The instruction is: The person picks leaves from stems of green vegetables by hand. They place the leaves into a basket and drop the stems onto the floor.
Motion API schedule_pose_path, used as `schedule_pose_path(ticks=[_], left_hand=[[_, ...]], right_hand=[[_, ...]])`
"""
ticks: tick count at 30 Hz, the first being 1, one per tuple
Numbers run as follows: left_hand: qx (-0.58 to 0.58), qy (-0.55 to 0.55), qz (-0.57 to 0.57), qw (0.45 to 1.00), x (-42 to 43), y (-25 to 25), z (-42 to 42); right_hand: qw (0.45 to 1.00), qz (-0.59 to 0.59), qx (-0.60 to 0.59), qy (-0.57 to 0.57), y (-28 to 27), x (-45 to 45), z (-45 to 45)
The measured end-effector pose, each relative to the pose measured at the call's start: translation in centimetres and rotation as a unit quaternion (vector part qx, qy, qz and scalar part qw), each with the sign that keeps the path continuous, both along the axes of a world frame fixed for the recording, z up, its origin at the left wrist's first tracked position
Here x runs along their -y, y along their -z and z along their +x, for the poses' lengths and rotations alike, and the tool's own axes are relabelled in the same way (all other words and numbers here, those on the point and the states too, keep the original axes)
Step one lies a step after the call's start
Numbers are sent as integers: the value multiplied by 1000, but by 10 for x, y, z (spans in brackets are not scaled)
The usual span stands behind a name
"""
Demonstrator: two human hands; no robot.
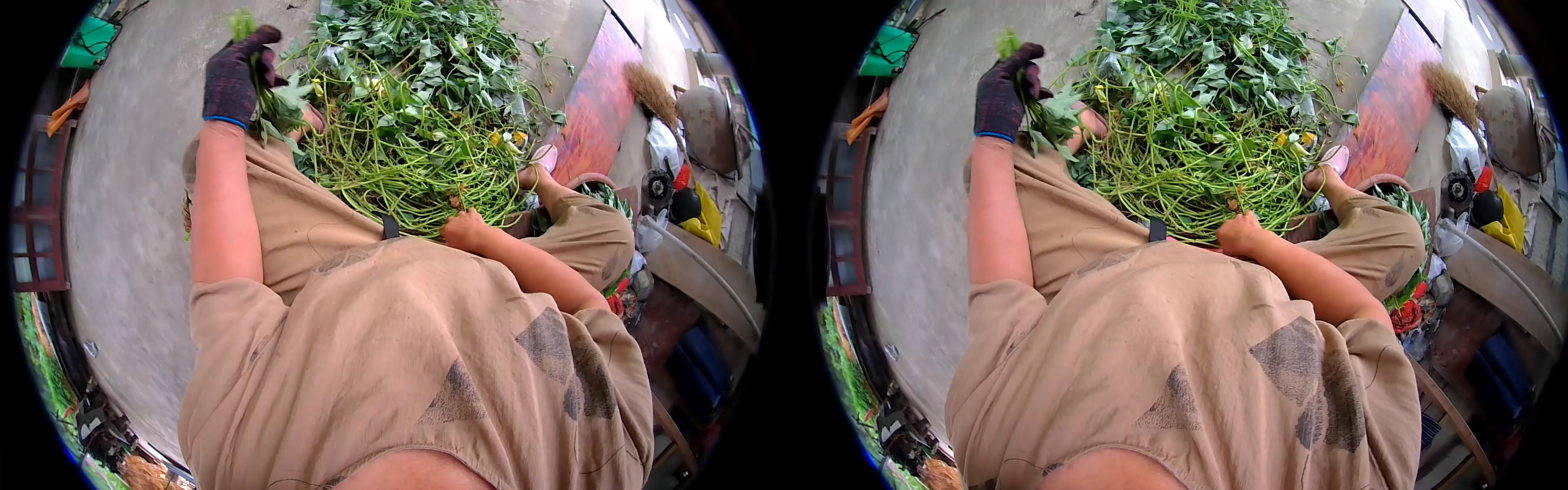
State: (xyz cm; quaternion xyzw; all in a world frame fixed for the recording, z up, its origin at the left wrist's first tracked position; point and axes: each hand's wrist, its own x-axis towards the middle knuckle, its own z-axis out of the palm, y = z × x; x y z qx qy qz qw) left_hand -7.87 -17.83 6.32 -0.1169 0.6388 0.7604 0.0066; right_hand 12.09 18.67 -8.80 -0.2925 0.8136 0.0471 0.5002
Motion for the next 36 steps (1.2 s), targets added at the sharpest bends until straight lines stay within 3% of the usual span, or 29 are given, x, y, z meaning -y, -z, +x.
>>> schedule_pose_path(ticks=[2, 3, 5, 7, 9, 12, 14, 15, 16, 17, 19, 21, 24, 27, 28, 29, 30, 31, 33, 34, 35, 36], left_hand=[[33, 88, -78, 993, -25, 5, 2], [54, 121, -111, 985, -38, 10, 5], [83, 213, -192, 954, -61, 19, 12], [-40, 301, -376, 875, -78, 58, 14], [-108, 381, -516, 760, -95, 95, 17], [-104, 450, -580, 671, -108, 137, 33], [-94, 477, -614, 622, -101, 179, 31], [-57, 491, -626, 604, -97, 176, 28], [-19, 504, -636, 584, -95, 173, 26], [19, 518, -644, 564, -92, 169, 25], [-138, 563, -705, 409, -77, 168, 22], [-152, 620, -681, 359, -62, 204, 3], [-103, 588, -707, 378, -55, 234, 2], [-222, 530, -692, 437, -59, 202, 4], [-181, 528, -713, 423, -74, 160, 4], [33, 481, -496, 722, -76, 148, 4], [166, 290, -180, 925, -78, 137, 5], [195, 170, -25, 966, -91, 97, 13], [179, 172, 96, 964, -88, 85, 8], [210, 168, 125, 955, -98, 64, 21], [255, 189, 86, 944, -103, 69, 22], [294, 174, 50, 938, -118, 65, 36]], right_hand=[[998, -32, -36, 32, -5, 0, -14], [990, -75, -70, 100, -7, -1, -21], [942, -184, -213, 183, 2, 4, -38], [893, -230, -358, 145, 16, 10, -57], [925, -172, -327, 93, 20, 15, -74], [965, -47, -256, -1, 44, 14, -84], [969, -36, -238, 56, 31, 7, -98], [970, -28, -228, 83, 20, 0, -103], [934, -136, -301, 136, 3, -16, -99], [918, -164, -289, 218, -13, -28, -104], [842, -279, -265, 379, -38, -63, -108], [658, -462, -88, 588, -72, -94, -108], [592, -505, -106, 619, -133, -112, -92], [587, -542, -82, 596, -140, -115, -78], [571, -554, -67, 602, -136, -110, -73], [556, -566, -50, 606, -133, -104, -69], [532, -577, -45, 618, -134, -97, -65], [541, -577, -46, 610, -133, -90, -60], [558, -578, -49, 594, -131, -79, -54], [598, -563, -24, 570, -127, -74, -52], [640, -541, -8, 545, -125, -67, -47], [643, -540, 48, 542, -113, -59, -44]])
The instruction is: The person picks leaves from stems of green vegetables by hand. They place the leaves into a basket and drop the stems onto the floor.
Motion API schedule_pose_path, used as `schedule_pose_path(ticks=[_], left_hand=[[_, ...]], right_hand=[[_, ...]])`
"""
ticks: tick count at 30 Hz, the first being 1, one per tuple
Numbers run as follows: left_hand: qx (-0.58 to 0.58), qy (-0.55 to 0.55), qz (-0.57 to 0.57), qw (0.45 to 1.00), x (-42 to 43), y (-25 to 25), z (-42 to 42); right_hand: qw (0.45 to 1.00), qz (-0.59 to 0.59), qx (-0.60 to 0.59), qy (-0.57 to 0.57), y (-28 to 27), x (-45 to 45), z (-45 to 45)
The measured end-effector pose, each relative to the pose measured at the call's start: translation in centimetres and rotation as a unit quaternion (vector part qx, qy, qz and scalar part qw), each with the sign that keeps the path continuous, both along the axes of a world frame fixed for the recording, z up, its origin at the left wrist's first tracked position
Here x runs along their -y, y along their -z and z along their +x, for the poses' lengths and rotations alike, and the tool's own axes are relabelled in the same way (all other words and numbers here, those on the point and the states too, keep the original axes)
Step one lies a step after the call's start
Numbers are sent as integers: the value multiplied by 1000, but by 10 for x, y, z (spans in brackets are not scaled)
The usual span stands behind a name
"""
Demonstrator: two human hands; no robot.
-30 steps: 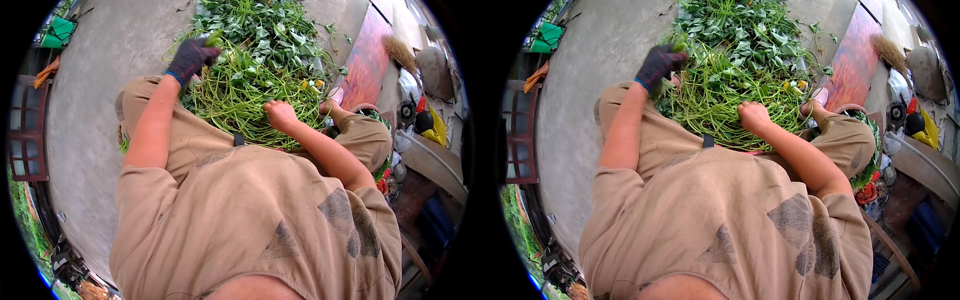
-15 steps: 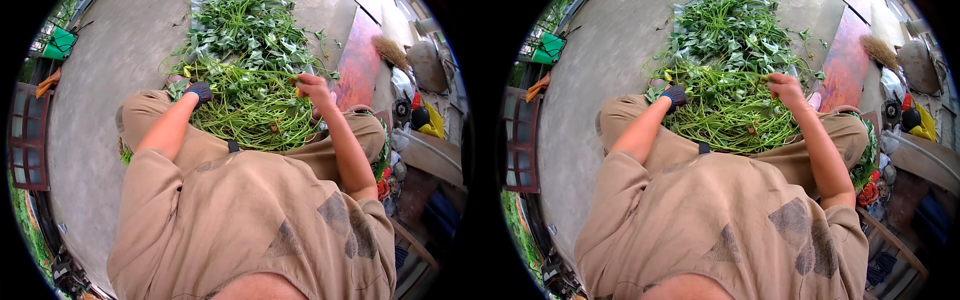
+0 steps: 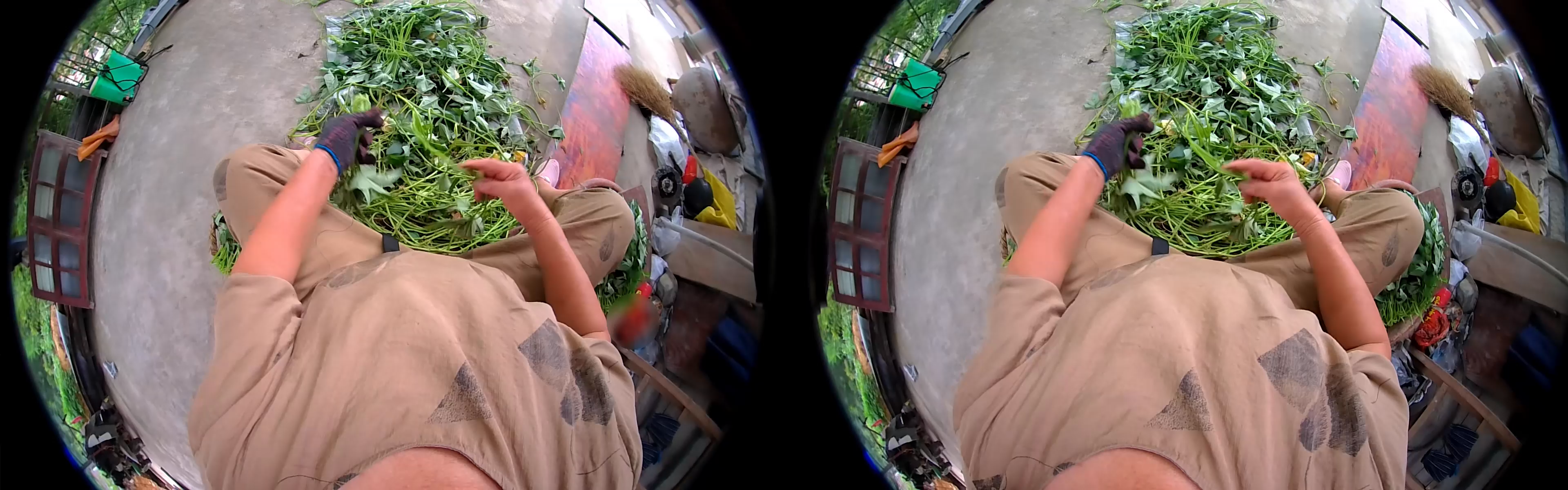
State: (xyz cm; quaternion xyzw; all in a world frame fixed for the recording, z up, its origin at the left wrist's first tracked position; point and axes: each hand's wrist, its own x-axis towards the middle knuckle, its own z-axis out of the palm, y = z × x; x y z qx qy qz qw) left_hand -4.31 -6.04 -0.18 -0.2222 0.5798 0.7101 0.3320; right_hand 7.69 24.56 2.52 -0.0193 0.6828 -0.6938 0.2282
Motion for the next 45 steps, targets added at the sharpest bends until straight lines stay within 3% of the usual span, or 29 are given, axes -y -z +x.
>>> schedule_pose_path(ticks=[1, 3, 6, 9, 11, 13, 15, 17, 18, 19, 21, 22, 24, 27, 29, 30, 33, 34, 36, 38, 39, 41, 43, 45], left_hand=[[34, -1, -45, 998, -17, -4, 15], [48, 41, -32, 997, -35, 35, 23], [7, 15, -26, 1000, -52, 57, 32], [-7, 44, -61, 997, -54, 58, 41], [-35, 107, -71, 991, -54, 36, 51], [-78, 189, -63, 977, -54, 6, 61], [-111, 258, -70, 957, -54, -13, 69], [-143, 333, -62, 930, -50, -38, 77], [-143, 356, -90, 919, -48, -33, 78], [-146, 373, -122, 908, -48, -33, 80], [-151, 406, -187, 882, -51, -33, 84], [-205, 455, -227, 837, -51, -20, 81], [-417, 562, -243, 671, -44, 25, 73], [-512, 658, -315, 455, -43, 41, 64], [-525, 678, -341, 384, -38, 65, 52], [-518, 712, -352, 318, -37, 70, 44], [-469, 602, -449, 464, -40, 78, 46], [-580, 515, -433, 459, -35, 73, 55], [-472, 453, -391, 647, -46, 46, 64], [-450, 376, -350, 730, -54, 41, 68], [-455, 375, -350, 728, -56, 41, 70], [-464, 371, -350, 724, -61, 41, 74], [-471, 391, -351, 708, -67, 44, 79], [-464, 407, -338, 711, -73, 44, 84]], right_hand=[[998, 21, 13, -55, -1, 9, 3], [986, 65, 40, -147, 14, 23, 7], [946, 137, -5, -293, 13, 32, 1], [972, 102, 114, -179, 21, 25, -16], [962, 218, 150, -73, 64, 8, -41], [926, 345, 138, -57, 88, -7, -61], [926, 346, 133, 66, 90, -13, -68], [955, 211, 150, 148, 85, -24, -85], [963, 110, 117, 215, 79, -23, -86], [971, -14, 119, 208, 71, -29, -90], [937, -181, 167, 248, 69, -36, -98], [931, -230, 171, 225, 70, -40, -100], [927, -259, 142, 232, 67, -40, -105], [913, -300, 104, 256, 47, -37, -104], [906, -319, 72, 268, 52, -49, -110], [899, -326, 82, 282, 53, -51, -111], [893, -294, 104, 323, 55, -53, -112], [895, -251, 113, 351, 55, -51, -112], [919, -129, 147, 342, 54, -44, -107], [939, -2, 197, 282, 53, -35, -99], [945, 107, 200, 234, 61, -24, -96], [958, 208, 160, 112, 78, -1, -87], [921, 383, 11, 75, 87, 21, -78], [906, 409, -70, 88, 89, 37, -70]])
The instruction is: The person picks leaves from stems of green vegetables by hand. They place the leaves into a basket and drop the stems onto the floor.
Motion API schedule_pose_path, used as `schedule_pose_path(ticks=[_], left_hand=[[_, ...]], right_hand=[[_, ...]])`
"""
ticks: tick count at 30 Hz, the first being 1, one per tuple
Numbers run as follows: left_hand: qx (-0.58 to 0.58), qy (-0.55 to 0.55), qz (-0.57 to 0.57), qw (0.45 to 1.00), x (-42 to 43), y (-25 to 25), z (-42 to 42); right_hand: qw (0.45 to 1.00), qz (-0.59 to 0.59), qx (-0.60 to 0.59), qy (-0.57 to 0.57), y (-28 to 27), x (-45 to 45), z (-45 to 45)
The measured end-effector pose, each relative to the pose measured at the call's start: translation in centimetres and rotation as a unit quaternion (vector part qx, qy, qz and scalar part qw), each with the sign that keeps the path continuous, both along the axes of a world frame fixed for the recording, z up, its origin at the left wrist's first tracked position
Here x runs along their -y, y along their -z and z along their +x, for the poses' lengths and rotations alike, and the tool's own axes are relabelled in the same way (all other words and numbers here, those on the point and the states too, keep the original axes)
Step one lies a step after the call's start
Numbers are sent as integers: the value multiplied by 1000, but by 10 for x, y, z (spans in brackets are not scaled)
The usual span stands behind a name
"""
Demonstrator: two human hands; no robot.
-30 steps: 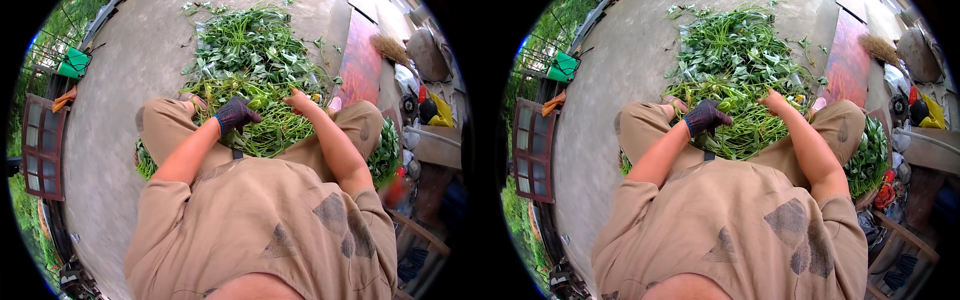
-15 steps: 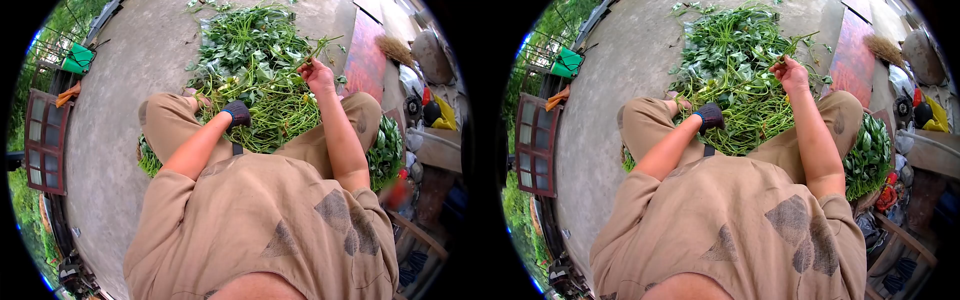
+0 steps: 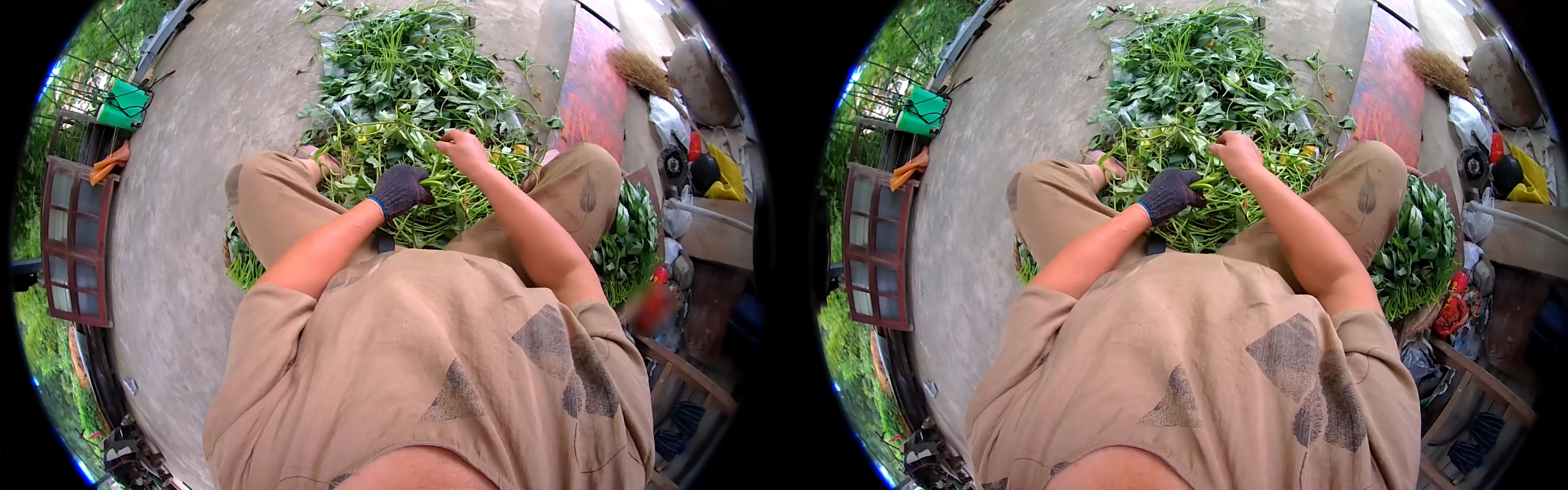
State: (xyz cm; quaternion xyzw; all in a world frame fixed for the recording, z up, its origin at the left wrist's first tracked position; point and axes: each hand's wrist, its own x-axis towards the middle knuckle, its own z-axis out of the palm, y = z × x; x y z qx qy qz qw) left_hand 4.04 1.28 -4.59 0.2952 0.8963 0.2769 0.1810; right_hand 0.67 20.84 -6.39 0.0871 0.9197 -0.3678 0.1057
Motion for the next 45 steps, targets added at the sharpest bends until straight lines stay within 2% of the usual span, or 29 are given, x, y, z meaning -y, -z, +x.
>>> schedule_pose_path(ticks=[5, 8, 9, 10, 11, 12, 13, 14, 16, 17, 19, 20, 21, 22, 26, 28, 29, 30, 32, 33, 34, 35, 36, 38, 41, 45], left_hand=[[-27, 98, -59, 993, -16, -15, 16], [-46, 88, -40, 994, -15, -5, 8], [-65, 30, 10, 997, -10, -20, 4], [-50, -84, 64, 993, -5, -32, -5], [-75, -177, 155, 969, 2, -40, -16], [-17, -259, 268, 928, 12, -34, -33], [-15, -318, 260, 911, 20, -50, -42], [-131, -297, 160, 932, 33, -47, -58], [-138, -249, 121, 951, 41, -43, -70], [-104, -213, 94, 967, 41, -39, -71], [-34, -135, 40, 989, 38, -27, -75], [-104, -88, -5, 991, 32, -16, -75], [-42, -123, 29, 991, 24, -20, -73], [21, -158, 63, 985, 15, -29, -68], [128, -156, 123, 972, -20, -90, -57], [-52, -109, 64, 991, -21, -92, -74], [-127, -72, 34, 989, -14, -97, -84], [-84, -91, 55, 991, -10, -100, -95], [-159, -77, 5, 984, -6, -122, -107], [-81, -131, 81, 985, 3, -139, -112], [-2, -183, 154, 971, 17, -159, -115], [22, -246, 175, 953, 30, -184, -118], [45, -309, 197, 929, 46, -204, -122], [86, -382, 262, 882, 84, -220, -146], [113, -363, 360, 852, 109, -257, -160], [96, -302, 461, 829, 117, -285, -179]], right_hand=[[993, 17, 86, -82, 30, 0, -4], [996, 10, 59, -70, 37, -2, -12], [996, 9, 56, -65, 31, -3, -14], [993, -61, 79, -63, 29, -7, -18], [994, -51, 82, -58, 27, -12, -18], [994, -41, 83, -53, 6, -12, -15], [995, -42, 34, -84, 5, -15, -16], [992, -88, 37, -82, -1, -16, -15], [979, -181, 42, -79, -27, -18, -11], [971, -226, 19, -71, -36, -18, -8], [975, -207, 23, -75, -46, -25, -9], [977, -197, 25, -74, -48, -31, -9], [988, -99, -31, -115, -40, -37, -9], [989, -75, -47, -117, -47, -37, -5], [983, 33, -150, -98, -66, -26, 5], [976, 72, -193, -65, -75, -30, 4], [964, 123, -218, -91, -82, -38, 5], [957, 155, -231, -83, -80, -42, 3], [939, 220, -257, -64, -76, -54, -2], [950, 246, -195, -13, -85, -69, 1], [960, 208, -177, 62, -67, -98, -8], [967, 154, -165, 119, -65, -120, -13], [957, 105, -242, 117, -60, -143, -18], [975, -90, -115, 167, -83, -152, -18], [948, -251, -98, 171, -65, -144, -11], [934, -278, -122, 190, -76, -123, 3]])
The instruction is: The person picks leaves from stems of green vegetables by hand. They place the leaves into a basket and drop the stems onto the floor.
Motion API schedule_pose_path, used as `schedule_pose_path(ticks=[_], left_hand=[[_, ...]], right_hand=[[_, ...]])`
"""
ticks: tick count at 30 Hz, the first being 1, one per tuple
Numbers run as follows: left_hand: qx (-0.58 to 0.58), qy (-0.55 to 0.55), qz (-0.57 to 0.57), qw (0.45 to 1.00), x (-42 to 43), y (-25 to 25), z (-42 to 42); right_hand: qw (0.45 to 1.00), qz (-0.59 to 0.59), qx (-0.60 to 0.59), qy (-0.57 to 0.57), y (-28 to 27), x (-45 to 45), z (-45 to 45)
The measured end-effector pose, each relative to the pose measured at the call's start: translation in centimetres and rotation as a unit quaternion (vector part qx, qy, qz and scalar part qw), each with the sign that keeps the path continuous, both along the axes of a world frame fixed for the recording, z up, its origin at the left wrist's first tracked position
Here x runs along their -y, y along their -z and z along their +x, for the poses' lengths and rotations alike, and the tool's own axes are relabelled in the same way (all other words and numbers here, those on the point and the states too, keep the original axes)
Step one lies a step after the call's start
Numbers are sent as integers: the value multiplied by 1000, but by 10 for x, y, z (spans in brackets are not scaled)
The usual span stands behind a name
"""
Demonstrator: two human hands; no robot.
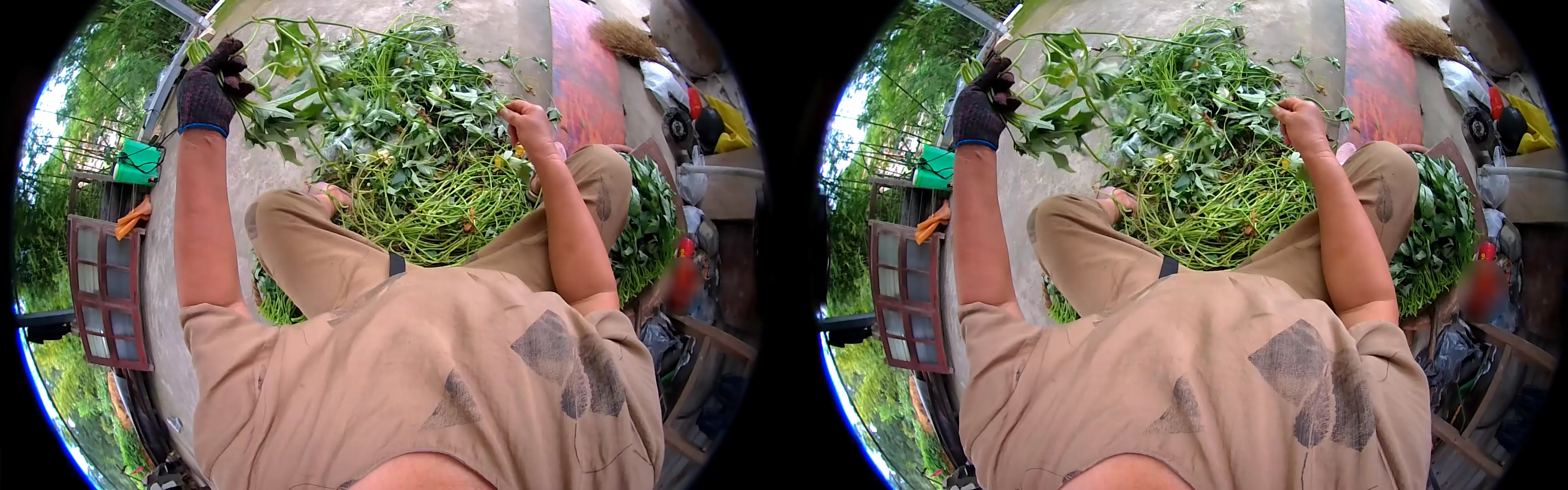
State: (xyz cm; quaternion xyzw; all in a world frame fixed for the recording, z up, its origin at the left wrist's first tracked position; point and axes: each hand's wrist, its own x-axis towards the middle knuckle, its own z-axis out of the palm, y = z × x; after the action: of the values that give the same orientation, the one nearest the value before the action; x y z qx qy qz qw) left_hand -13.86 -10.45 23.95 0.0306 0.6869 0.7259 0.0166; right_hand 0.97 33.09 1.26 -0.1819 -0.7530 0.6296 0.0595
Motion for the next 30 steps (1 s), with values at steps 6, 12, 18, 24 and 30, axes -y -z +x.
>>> schedule_pose_path(ticks=[6, 12, 18, 24, 30], left_hand=[[83, 84, -102, 988, -99, 67, 81], [-195, 426, -514, 719, -172, 195, 182], [221, 253, -5, 942, -177, 184, 170], [183, 204, -23, 961, -174, 194, 171], [227, 243, -84, 939, -144, 194, 162]], right_hand=[[979, 189, -29, 73, -17, -25, 1], [990, 133, -29, 45, -39, -32, 14], [983, -119, 21, -138, -32, 18, 30], [965, -165, 3, -205, -21, 82, 27], [969, -95, 6, -226, -9, 91, 19]])
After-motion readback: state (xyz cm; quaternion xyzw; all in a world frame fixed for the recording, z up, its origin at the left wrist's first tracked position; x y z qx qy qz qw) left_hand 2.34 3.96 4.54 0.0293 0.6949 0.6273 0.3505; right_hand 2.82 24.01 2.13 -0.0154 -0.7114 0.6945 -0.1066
